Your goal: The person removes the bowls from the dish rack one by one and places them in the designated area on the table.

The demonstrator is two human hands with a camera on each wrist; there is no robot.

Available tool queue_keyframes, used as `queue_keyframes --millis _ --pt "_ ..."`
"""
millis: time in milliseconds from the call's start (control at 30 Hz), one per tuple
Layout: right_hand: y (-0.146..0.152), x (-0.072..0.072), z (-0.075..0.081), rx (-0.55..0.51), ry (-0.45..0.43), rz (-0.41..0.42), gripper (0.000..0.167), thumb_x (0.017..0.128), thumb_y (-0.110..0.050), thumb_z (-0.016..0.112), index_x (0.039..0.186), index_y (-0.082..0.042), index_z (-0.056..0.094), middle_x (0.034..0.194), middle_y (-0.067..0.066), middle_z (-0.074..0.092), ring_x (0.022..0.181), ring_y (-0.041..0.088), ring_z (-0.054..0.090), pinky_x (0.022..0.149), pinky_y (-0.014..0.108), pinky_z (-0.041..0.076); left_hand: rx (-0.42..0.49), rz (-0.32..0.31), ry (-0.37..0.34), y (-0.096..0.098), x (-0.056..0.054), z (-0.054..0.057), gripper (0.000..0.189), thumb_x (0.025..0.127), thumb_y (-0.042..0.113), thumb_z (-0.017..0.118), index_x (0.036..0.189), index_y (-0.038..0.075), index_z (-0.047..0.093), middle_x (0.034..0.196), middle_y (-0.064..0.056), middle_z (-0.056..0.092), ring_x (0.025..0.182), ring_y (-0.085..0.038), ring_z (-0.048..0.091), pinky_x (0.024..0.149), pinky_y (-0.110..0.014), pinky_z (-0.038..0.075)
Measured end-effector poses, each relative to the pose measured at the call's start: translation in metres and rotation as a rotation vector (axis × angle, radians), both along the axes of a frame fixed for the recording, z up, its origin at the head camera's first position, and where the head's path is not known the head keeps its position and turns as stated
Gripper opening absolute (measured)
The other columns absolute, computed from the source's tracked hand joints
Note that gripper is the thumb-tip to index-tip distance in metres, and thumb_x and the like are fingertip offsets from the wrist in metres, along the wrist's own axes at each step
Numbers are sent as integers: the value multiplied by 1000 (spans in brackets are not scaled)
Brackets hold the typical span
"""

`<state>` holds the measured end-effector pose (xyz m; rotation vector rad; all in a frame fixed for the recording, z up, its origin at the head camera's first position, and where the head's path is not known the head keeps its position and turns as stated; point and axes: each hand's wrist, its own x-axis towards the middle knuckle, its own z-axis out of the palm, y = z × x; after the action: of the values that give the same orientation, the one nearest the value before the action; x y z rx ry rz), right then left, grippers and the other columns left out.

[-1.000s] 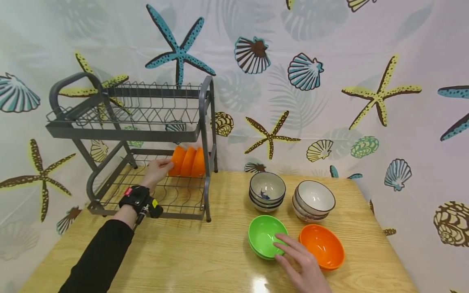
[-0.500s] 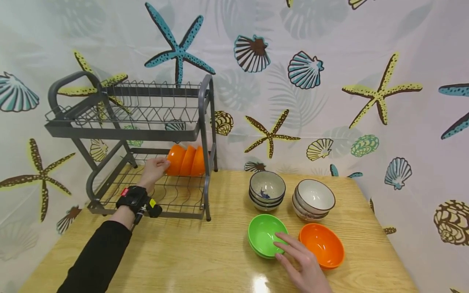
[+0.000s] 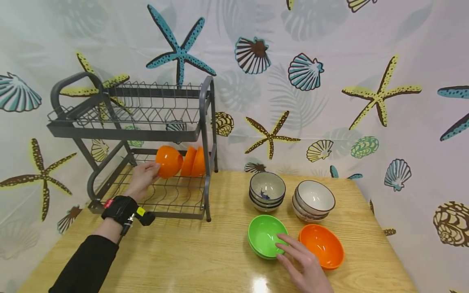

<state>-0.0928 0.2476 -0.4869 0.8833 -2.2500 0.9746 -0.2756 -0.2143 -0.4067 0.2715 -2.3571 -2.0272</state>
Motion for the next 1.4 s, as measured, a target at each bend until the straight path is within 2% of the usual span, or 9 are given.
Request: queue_keyframes --millis 200,300,567,667,867,1067,1267,1333,1400 --pt "3 2 1 -38 -58 -10 48 75 14 77 118 -7 73 135 5 67 132 -7 52 109 5 36 -21 49 30 1 11 3 43 108 23 46 143 -1 49 145 -22 54 112 -14 59 75 -8 48" --pt "4 3 2 -49 -99 -26 46 77 14 75 118 -7 73 136 2 66 131 -9 51 108 3 36 -58 62 62 4 18 5 40 108 24 47 138 -2 54 138 -23 58 102 -13 59 73 -12 47" --pt "3 2 4 -51 -85 -25 50 76 14 75 120 -10 73 136 1 66 130 -8 53 107 4 37 -148 32 182 12 41 11 40 107 17 48 141 -4 53 138 -27 60 128 -35 60 85 -10 49" --pt "2 0 6 -51 -68 -23 50 76 14 75 120 -10 73 135 2 67 129 -8 53 107 4 38 -185 25 205 15 50 13 38 107 15 48 138 -6 55 136 -28 62 126 -37 61 86 -16 48" --pt "4 -3 15 6 -103 -51 46 78 11 76 118 -11 73 135 5 67 131 -9 51 108 5 37 -291 24 228 21 70 12 34 106 16 51 130 -6 61 128 -27 67 117 -37 66 81 -20 49" --pt "0 -9 24 3 -54 -18 48 76 13 76 118 -10 73 134 8 67 131 -7 53 108 5 38 -432 22 369 27 91 3 25 102 9 57 119 -6 68 111 -25 73 97 -36 71 73 -18 50" --pt "-6 -14 30 -11 -49 1 50 75 14 76 120 -8 72 139 2 64 134 -3 53 110 7 37 -522 0 519 38 112 -3 19 98 4 61 113 -4 70 104 -20 76 92 -33 72 78 -36 58" --pt "-8 -16 33 -14 -49 6 49 75 14 76 119 -8 73 140 0 64 134 -3 53 111 7 37 -537 -19 563 43 120 -5 17 97 4 62 111 -2 71 102 -18 76 76 -19 69 71 -30 55" --pt "-12 -18 35 -13 -52 12 48 76 13 76 119 -9 73 140 0 63 134 -2 53 112 8 36 -554 -37 615 48 127 -6 16 96 3 63 108 0 72 97 -16 76 59 -5 54 60 -22 45"
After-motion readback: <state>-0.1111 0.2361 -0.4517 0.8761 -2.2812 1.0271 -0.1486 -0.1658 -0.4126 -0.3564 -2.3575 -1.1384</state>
